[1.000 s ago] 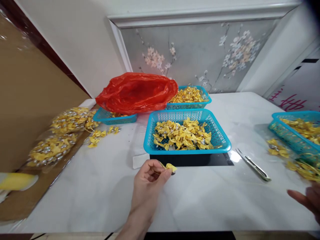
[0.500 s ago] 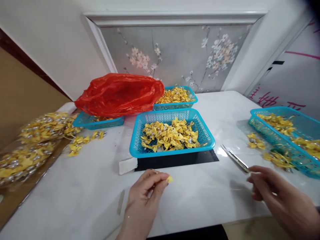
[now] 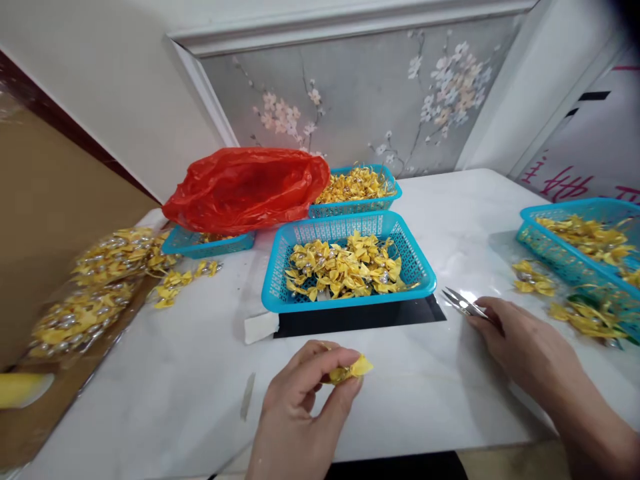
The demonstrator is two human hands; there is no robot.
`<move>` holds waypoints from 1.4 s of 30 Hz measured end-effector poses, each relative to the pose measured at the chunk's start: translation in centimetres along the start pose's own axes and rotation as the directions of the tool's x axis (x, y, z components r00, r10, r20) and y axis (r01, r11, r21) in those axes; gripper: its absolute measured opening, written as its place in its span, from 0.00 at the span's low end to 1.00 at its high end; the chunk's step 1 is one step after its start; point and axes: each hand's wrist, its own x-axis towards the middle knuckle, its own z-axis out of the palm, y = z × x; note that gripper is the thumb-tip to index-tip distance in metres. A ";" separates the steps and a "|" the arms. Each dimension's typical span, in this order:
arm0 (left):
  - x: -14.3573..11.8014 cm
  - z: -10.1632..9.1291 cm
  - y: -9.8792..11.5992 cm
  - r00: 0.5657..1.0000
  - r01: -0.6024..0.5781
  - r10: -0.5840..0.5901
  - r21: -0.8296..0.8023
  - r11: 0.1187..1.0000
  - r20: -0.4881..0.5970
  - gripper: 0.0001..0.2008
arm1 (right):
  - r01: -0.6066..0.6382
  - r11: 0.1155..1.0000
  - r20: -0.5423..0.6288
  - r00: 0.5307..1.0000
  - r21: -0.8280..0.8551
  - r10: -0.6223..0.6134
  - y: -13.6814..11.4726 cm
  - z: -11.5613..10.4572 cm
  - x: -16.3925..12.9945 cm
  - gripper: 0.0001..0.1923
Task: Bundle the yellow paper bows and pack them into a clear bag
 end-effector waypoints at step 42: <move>-0.5 -0.4 0.0 0.978 0.060 -0.037 -0.109 0.992 0.207 0.10 | 0.725 0.642 -0.322 0.687 0.248 -0.652 -10.5 -3.2 -3.3 0.18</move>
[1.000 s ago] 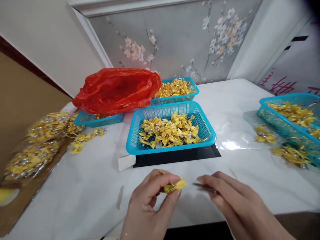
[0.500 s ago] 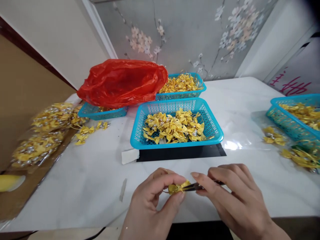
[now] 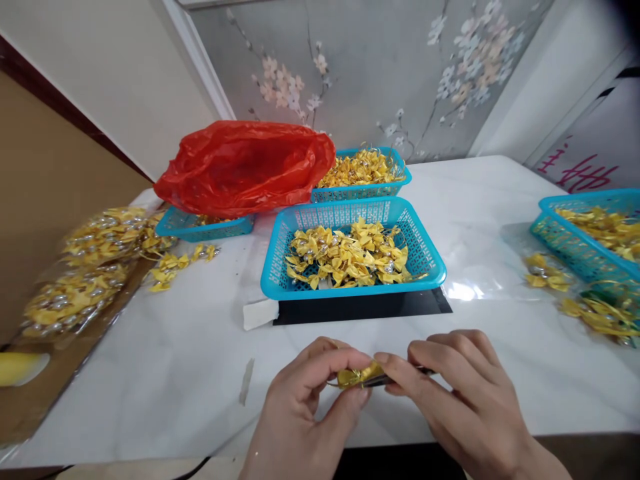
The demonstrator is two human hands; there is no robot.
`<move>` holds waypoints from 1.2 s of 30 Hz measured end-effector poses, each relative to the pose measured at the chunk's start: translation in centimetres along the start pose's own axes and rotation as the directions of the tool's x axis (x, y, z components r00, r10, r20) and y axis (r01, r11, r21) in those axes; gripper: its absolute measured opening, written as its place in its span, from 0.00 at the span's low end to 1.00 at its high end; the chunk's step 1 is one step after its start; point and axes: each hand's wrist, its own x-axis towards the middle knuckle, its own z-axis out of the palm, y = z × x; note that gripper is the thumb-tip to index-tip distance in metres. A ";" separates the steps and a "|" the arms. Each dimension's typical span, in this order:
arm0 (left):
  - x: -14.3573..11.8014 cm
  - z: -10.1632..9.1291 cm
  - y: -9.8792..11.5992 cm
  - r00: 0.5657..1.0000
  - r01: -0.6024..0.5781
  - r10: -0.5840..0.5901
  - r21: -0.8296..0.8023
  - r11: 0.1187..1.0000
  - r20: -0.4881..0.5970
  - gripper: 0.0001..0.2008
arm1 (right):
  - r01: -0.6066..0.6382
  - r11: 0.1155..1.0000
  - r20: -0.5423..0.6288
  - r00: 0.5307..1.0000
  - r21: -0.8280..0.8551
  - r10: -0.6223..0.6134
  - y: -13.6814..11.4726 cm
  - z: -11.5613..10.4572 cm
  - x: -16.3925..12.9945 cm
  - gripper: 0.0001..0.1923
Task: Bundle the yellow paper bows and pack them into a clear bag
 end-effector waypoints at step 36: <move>0.8 0.2 -0.5 0.989 -0.137 0.145 0.210 0.968 -0.020 0.14 | -0.472 0.702 0.231 0.879 0.533 0.417 -2.5 1.3 2.3 0.05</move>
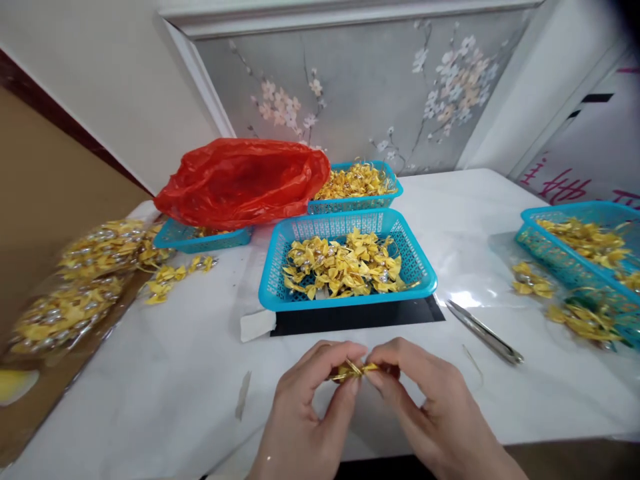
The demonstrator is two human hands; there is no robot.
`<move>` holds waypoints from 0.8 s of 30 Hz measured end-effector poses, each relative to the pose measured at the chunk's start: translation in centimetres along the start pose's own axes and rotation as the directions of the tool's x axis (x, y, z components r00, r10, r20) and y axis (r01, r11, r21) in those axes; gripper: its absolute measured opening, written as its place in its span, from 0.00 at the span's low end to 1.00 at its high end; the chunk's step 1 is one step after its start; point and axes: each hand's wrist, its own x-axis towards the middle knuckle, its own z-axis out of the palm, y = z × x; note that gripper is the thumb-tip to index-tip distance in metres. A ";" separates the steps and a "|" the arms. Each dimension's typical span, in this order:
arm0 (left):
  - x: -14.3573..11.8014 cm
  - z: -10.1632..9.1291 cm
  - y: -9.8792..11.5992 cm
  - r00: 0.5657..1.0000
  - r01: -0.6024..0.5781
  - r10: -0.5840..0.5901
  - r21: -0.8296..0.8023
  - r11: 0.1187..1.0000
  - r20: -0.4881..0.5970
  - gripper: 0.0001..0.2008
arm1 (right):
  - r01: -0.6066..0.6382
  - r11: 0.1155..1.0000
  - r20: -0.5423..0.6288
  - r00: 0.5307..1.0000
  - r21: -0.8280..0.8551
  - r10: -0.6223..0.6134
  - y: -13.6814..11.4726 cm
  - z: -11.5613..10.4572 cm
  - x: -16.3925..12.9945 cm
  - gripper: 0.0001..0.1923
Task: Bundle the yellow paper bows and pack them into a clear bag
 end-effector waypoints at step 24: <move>0.2 -0.7 -0.8 0.976 0.188 -0.207 -0.210 0.959 -0.070 0.03 | -0.163 0.985 -0.085 0.984 -0.055 0.158 0.1 2.1 -0.8 0.08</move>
